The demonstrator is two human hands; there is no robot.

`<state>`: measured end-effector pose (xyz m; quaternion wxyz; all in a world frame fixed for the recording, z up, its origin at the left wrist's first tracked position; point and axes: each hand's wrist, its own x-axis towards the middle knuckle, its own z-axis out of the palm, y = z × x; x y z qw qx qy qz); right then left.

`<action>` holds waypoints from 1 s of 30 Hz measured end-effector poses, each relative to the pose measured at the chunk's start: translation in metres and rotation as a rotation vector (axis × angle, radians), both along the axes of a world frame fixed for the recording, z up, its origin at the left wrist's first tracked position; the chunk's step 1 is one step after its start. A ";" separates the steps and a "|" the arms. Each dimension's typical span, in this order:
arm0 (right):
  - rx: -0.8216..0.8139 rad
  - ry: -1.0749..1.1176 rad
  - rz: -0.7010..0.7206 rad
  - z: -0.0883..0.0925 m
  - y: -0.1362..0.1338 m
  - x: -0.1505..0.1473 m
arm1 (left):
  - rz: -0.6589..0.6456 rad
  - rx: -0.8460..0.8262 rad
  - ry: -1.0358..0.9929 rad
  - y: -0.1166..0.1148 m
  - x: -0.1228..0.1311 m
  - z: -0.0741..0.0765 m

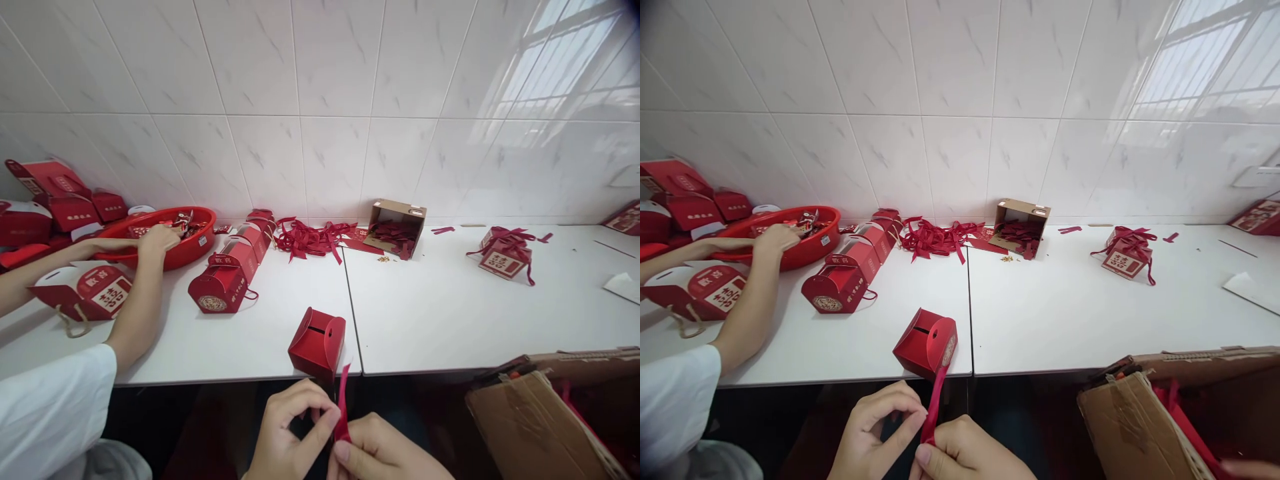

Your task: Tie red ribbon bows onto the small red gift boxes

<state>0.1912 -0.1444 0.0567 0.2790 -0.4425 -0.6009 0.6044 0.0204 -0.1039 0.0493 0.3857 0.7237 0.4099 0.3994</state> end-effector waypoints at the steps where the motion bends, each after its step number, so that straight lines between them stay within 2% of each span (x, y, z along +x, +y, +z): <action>1: -0.006 -0.010 -0.001 0.001 0.000 -0.001 | 0.033 -0.030 -0.009 0.000 -0.001 -0.002; 4: -0.035 -0.053 -0.001 0.005 0.000 -0.002 | 0.057 -0.134 0.009 0.002 -0.006 -0.007; 8: -0.024 -0.157 -0.011 0.007 -0.001 -0.001 | -0.051 -0.288 0.147 0.001 -0.009 -0.006; 10: 0.006 -0.212 -0.006 0.007 -0.002 -0.001 | -0.065 -0.333 0.179 -0.001 -0.009 -0.006; 14: 0.055 -0.207 0.080 0.005 -0.002 -0.003 | -0.017 -0.369 0.136 -0.004 -0.006 -0.011; 17: 0.084 -0.185 0.089 0.001 -0.002 -0.004 | -0.037 -0.351 0.032 -0.003 -0.004 -0.015; 20: 0.137 -0.154 0.008 -0.009 0.000 -0.003 | -0.009 -0.357 -0.032 -0.002 -0.003 -0.016; 25: 0.248 0.019 -0.291 -0.026 0.012 -0.005 | -0.025 -0.419 -0.054 0.000 -0.002 -0.013; 30: 0.298 0.165 -0.448 -0.027 0.018 -0.012 | 0.011 -0.350 0.045 0.002 0.006 -0.010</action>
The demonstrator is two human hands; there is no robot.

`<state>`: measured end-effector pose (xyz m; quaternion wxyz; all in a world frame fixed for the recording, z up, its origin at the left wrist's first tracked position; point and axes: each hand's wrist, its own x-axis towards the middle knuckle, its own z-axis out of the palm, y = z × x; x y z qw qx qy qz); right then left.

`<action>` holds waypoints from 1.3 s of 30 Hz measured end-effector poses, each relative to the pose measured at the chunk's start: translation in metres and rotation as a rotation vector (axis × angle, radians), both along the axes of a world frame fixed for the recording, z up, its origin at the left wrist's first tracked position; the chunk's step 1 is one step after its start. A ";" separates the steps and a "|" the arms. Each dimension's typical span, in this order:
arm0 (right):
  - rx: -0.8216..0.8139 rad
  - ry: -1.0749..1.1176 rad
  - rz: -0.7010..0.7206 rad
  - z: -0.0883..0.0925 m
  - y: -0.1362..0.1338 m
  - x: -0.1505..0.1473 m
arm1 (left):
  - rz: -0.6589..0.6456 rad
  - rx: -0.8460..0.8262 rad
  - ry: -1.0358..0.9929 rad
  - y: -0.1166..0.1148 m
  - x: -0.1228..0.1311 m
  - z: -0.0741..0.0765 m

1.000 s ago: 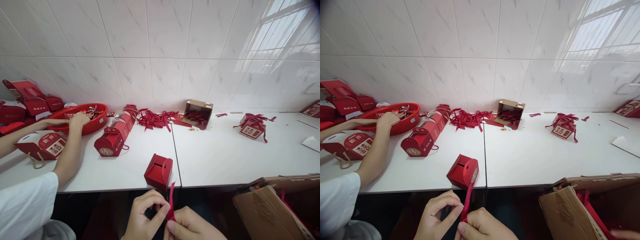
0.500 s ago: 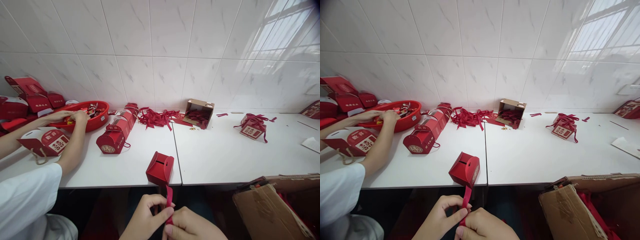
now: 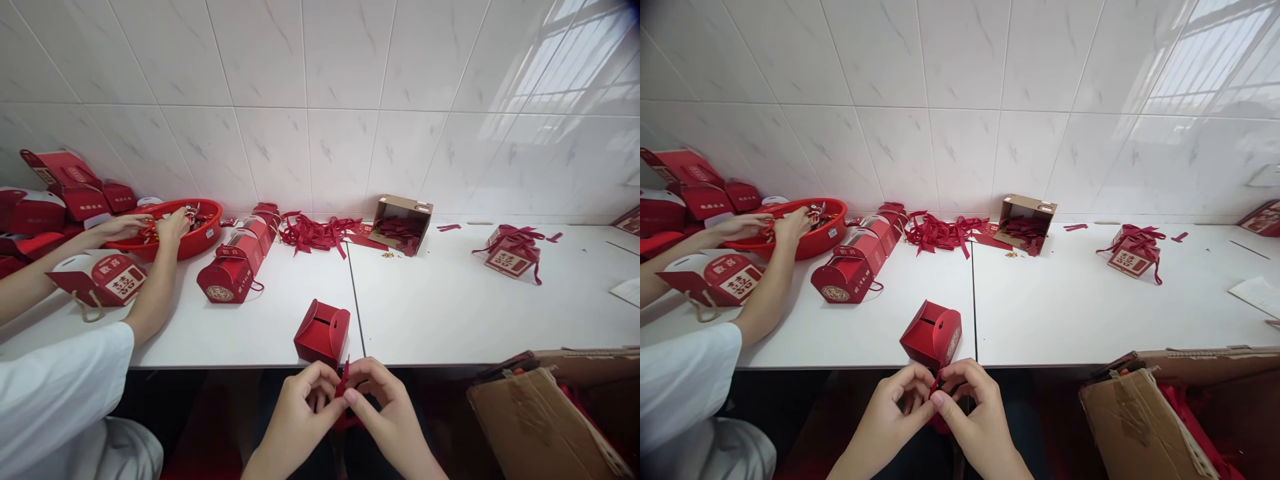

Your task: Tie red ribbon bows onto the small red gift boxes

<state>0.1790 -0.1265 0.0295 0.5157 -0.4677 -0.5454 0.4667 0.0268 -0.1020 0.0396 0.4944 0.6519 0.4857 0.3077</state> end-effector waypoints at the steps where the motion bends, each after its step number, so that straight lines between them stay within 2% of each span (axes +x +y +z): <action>1: -0.013 0.001 -0.008 0.000 0.000 -0.001 | -0.005 0.033 0.034 0.000 0.002 0.000; 6: -0.048 0.112 -0.016 -0.001 0.004 -0.001 | -0.060 0.210 0.133 0.000 0.004 -0.004; 8: -0.099 0.222 -0.017 -0.002 0.009 0.004 | -0.039 0.350 0.116 0.002 0.001 -0.003; 11: -0.175 0.330 -0.003 0.001 0.021 0.013 | 0.146 0.615 0.071 0.013 -0.006 -0.002; 13: -0.193 0.299 0.023 0.005 0.032 0.018 | 0.312 0.712 0.102 0.027 -0.007 -0.004; 15: -0.200 0.206 0.054 0.008 0.044 0.020 | 0.394 0.731 0.188 0.043 -0.006 -0.008; 16: -0.202 0.156 0.069 0.009 0.050 0.020 | 0.392 0.732 0.231 0.051 -0.004 -0.011; 21: -0.205 -0.006 0.067 0.008 0.073 0.016 | 0.276 0.770 0.348 0.075 0.006 -0.018; 30: -0.204 -0.132 -0.013 0.008 0.081 0.013 | 0.208 0.809 0.323 0.073 0.009 -0.013; 39: -0.143 -0.191 0.050 0.004 0.085 0.009 | 0.160 0.772 0.265 0.071 0.008 -0.016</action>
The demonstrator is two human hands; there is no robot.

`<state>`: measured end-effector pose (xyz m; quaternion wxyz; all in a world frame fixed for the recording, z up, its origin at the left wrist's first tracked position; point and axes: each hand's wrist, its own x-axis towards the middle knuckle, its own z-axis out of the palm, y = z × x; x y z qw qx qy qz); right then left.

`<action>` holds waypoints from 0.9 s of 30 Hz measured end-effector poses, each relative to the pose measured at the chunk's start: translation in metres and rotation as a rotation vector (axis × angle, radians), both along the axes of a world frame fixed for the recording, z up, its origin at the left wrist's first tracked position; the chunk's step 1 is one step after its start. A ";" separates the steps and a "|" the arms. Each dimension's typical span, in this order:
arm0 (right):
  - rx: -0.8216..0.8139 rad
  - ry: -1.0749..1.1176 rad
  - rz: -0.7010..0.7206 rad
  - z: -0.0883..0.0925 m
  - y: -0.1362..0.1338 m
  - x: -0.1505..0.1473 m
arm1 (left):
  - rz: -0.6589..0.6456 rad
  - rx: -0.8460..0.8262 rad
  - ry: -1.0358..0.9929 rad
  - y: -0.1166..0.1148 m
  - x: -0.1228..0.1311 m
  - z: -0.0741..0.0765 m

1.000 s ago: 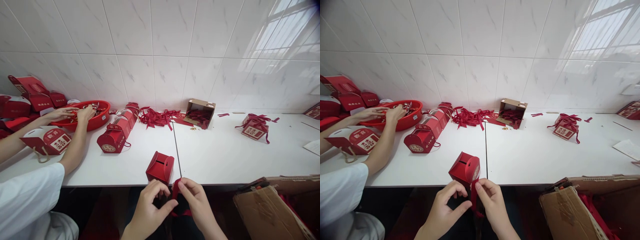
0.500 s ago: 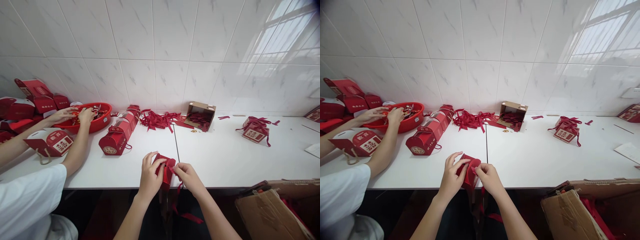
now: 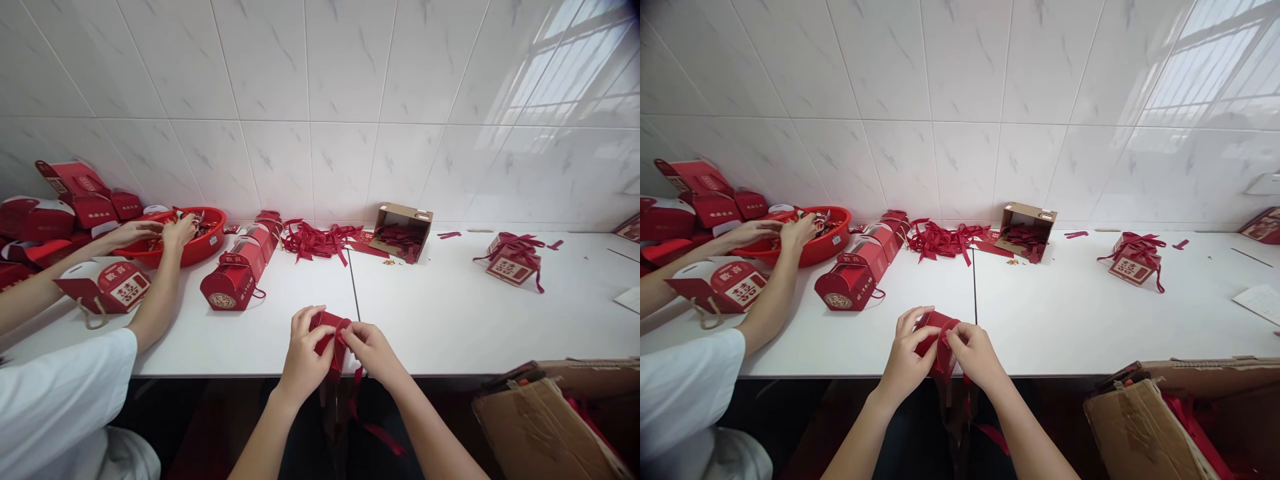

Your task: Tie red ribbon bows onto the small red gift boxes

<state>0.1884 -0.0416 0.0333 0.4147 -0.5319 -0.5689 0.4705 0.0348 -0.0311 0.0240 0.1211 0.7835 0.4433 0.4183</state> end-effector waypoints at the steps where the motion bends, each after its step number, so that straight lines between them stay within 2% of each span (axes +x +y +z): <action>1: 0.023 -0.026 -0.003 -0.001 0.000 0.000 | 0.006 0.004 -0.013 0.001 0.000 -0.001; 6: 0.298 -0.171 -0.161 -0.003 -0.002 0.002 | 0.039 0.051 -0.126 0.001 -0.003 0.002; 8: 0.360 -0.181 -0.083 0.001 0.000 0.002 | 0.039 0.074 -0.163 0.001 -0.003 0.009; 11: 0.354 -0.107 0.067 0.009 0.004 0.001 | 0.044 0.128 -0.205 -0.001 -0.003 0.024; 15: 0.352 0.093 0.125 0.025 0.004 0.001 | 0.100 0.175 -0.221 -0.002 -0.007 0.034; 17: 0.367 0.159 0.071 0.037 -0.006 0.006 | 0.133 0.107 -0.180 0.000 -0.009 0.030; 19: 0.434 0.227 -0.044 0.053 -0.026 0.015 | 0.150 -0.037 -0.129 0.004 -0.010 0.022; 23: 0.785 0.501 -0.278 0.085 -0.075 0.034 | 0.166 -0.304 -0.122 0.012 -0.007 0.005; 25: 0.833 0.598 -0.328 0.090 -0.087 0.036 | 0.173 -0.348 -0.125 0.012 -0.003 0.000; 27: 0.786 0.651 -0.399 0.084 -0.083 0.030 | 0.178 -0.353 -0.114 0.011 0.001 -0.003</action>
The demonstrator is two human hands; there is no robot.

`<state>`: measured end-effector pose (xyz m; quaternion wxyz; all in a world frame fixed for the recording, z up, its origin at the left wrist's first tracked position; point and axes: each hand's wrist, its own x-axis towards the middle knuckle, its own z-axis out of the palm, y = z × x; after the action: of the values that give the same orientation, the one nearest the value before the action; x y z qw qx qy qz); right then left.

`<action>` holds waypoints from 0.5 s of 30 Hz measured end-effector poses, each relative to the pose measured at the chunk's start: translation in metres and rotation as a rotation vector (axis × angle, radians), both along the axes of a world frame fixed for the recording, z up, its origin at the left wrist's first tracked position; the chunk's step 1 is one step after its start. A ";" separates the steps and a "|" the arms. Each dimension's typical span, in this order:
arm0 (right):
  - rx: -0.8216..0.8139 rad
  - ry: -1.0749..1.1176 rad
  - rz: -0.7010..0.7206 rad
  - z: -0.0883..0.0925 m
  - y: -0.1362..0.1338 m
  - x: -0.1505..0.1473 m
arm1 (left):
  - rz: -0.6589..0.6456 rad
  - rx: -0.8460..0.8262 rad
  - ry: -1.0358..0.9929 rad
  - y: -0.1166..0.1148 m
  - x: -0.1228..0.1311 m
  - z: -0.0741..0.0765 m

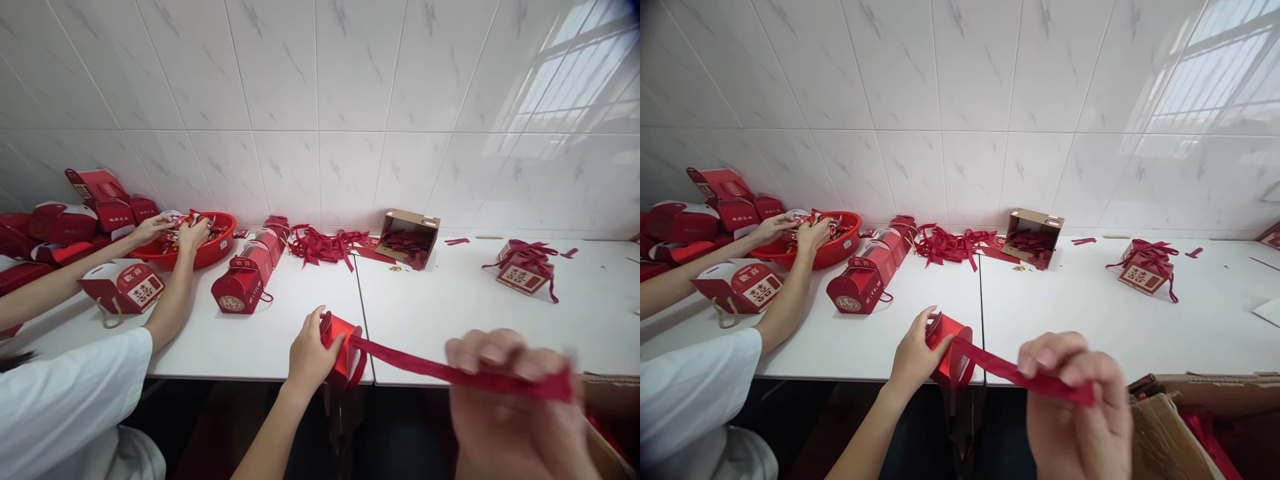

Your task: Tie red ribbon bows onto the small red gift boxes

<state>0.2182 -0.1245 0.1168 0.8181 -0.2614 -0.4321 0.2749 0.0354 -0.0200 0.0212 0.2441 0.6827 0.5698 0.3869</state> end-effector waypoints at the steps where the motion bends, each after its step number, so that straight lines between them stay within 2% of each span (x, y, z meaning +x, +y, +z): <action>1: -0.052 0.018 -0.005 -0.007 0.007 -0.006 | 0.006 -0.002 -0.004 -0.001 0.002 -0.002; 3: -0.217 -0.015 0.066 -0.024 0.027 -0.020 | 0.027 -0.007 -0.073 -0.003 0.004 -0.005; 4: -0.317 -0.054 0.156 -0.033 0.038 -0.028 | 0.035 -0.010 -0.143 -0.004 0.005 -0.006; 6: -0.487 -0.129 0.351 -0.050 0.059 -0.040 | 0.026 -0.030 -0.343 -0.006 0.006 -0.008; 8: -0.586 -0.218 0.471 -0.063 0.074 -0.048 | 0.008 -0.098 -0.588 -0.008 0.005 -0.007; 11: -0.662 -0.351 0.479 -0.074 0.086 -0.053 | 0.009 -0.267 -0.905 -0.012 0.001 -0.002; 15: -0.671 -0.502 0.425 -0.076 0.088 -0.053 | 0.005 -0.347 -1.090 -0.017 -0.002 0.005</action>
<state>0.1652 -0.0362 0.0405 0.4844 -0.4757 -0.5477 0.4890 0.0332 -0.0367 0.0267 0.6103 0.3330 0.4182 0.5846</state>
